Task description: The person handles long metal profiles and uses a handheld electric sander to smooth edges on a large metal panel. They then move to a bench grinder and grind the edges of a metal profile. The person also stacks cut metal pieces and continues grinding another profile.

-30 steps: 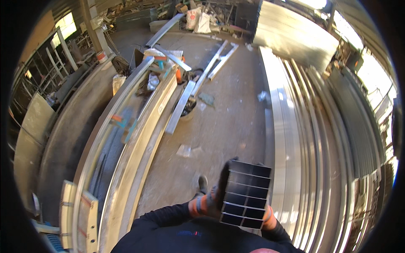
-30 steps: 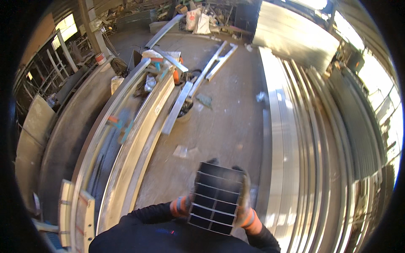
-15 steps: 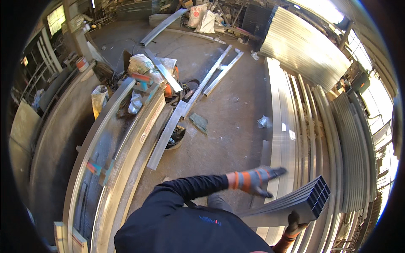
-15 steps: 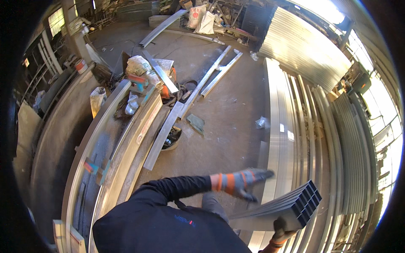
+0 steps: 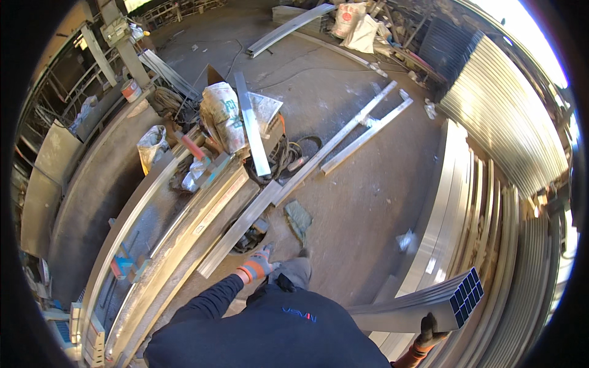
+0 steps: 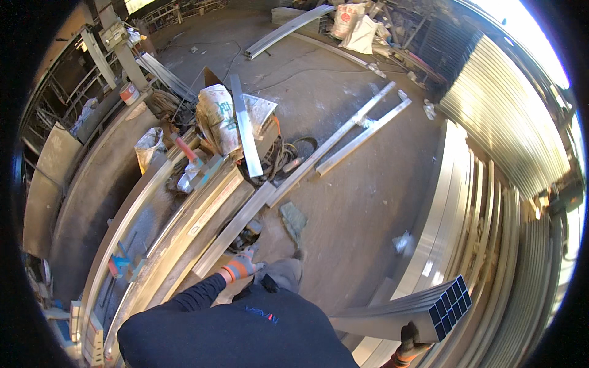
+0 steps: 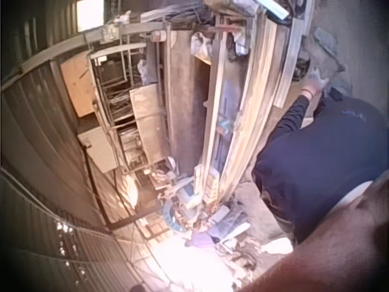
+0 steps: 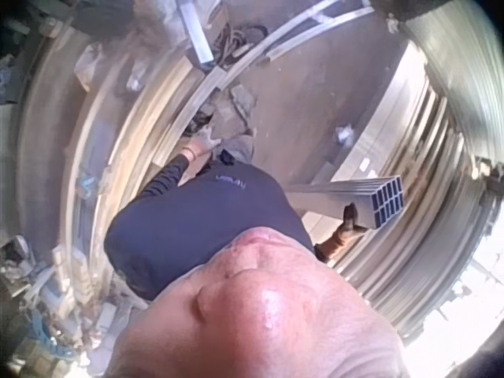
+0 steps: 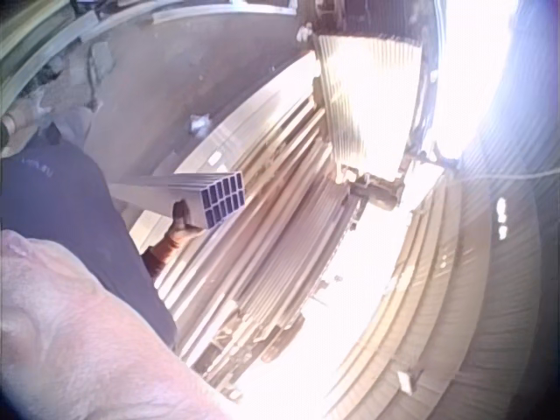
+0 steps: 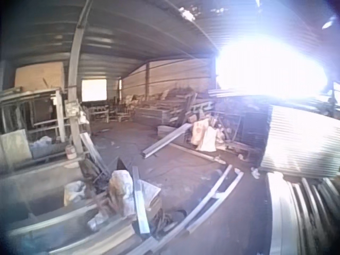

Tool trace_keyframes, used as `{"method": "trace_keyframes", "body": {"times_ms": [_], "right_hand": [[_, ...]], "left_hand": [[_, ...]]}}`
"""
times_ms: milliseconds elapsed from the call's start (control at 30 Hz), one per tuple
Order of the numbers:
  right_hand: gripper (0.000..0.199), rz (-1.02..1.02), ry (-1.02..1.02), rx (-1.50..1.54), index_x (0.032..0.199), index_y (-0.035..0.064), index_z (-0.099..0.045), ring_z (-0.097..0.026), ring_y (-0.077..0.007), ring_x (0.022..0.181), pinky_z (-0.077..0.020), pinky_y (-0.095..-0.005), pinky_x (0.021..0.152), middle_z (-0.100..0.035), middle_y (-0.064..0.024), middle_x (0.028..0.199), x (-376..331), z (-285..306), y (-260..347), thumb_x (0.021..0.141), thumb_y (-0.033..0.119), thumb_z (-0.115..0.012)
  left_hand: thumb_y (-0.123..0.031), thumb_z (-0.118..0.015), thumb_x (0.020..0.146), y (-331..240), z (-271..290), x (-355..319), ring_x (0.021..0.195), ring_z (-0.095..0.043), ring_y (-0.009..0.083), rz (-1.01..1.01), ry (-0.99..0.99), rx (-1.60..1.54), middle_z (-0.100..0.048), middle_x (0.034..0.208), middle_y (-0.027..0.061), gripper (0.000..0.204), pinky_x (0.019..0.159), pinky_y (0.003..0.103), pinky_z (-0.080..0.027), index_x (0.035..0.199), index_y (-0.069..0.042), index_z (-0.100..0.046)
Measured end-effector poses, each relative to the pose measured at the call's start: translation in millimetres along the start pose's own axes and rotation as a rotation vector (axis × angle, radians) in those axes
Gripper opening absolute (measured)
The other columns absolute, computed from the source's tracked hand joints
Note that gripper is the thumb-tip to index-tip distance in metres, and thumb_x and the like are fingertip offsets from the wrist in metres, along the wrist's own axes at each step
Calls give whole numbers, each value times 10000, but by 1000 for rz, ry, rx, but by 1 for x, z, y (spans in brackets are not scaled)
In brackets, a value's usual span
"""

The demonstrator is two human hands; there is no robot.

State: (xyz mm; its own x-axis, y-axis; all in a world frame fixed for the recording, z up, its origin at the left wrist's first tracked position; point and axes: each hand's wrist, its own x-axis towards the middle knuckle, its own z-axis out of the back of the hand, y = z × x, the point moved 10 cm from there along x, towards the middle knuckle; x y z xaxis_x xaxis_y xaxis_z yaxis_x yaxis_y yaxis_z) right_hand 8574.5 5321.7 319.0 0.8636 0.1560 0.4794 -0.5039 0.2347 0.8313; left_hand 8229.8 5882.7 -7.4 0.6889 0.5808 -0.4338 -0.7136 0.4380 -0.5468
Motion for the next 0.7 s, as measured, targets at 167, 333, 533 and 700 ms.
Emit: {"method": "trace_keyframes", "body": {"times_ms": [167, 333, 533, 700], "right_hand": [[641, 34, 21, 48, 1382, -62, -707, -762, -246, 1032, -633, -418, 997, -791, -155, 1223, 212, -150, -87, 794, 33, -943], [635, 52, 2, 24, 1375, -61, -710, -762, -246, 1026, -634, -418, 988, -793, -155, 1215, 413, -272, -122, 791, 29, -943], [628, 81, 25, 100, 1366, -59, -715, -763, -247, 1019, -635, -418, 978, -796, -154, 1206, 660, -462, -184, 788, 24, -944], [622, 140, 148, 207, 1359, -58, -718, -763, -247, 1013, -636, -418, 969, -798, -153, 1198, 888, -676, -252, 785, 19, -944]], "left_hand": [[-542, -793, 997, -130, 4, 271, 1571, -518, 534, -221, 89, -125, -428, 1767, 366, 1076, 1307, 543, -439, 1796, 1, -319], [-485, -800, 1008, -319, 150, 489, 1581, -513, 501, -524, -6, -92, -438, 1773, 332, 1030, 1296, 549, -445, 1791, -8, -331], [-506, -799, 1004, -438, 374, 719, 1553, -544, 494, -630, -225, 76, -502, 1733, 319, 987, 1279, 556, -450, 1770, -30, -397], [-568, -762, 1018, -339, 402, 940, 1509, -587, 518, -327, -266, 83, -561, 1689, 305, 928, 1248, 577, -482, 1748, -80, -461]]}}
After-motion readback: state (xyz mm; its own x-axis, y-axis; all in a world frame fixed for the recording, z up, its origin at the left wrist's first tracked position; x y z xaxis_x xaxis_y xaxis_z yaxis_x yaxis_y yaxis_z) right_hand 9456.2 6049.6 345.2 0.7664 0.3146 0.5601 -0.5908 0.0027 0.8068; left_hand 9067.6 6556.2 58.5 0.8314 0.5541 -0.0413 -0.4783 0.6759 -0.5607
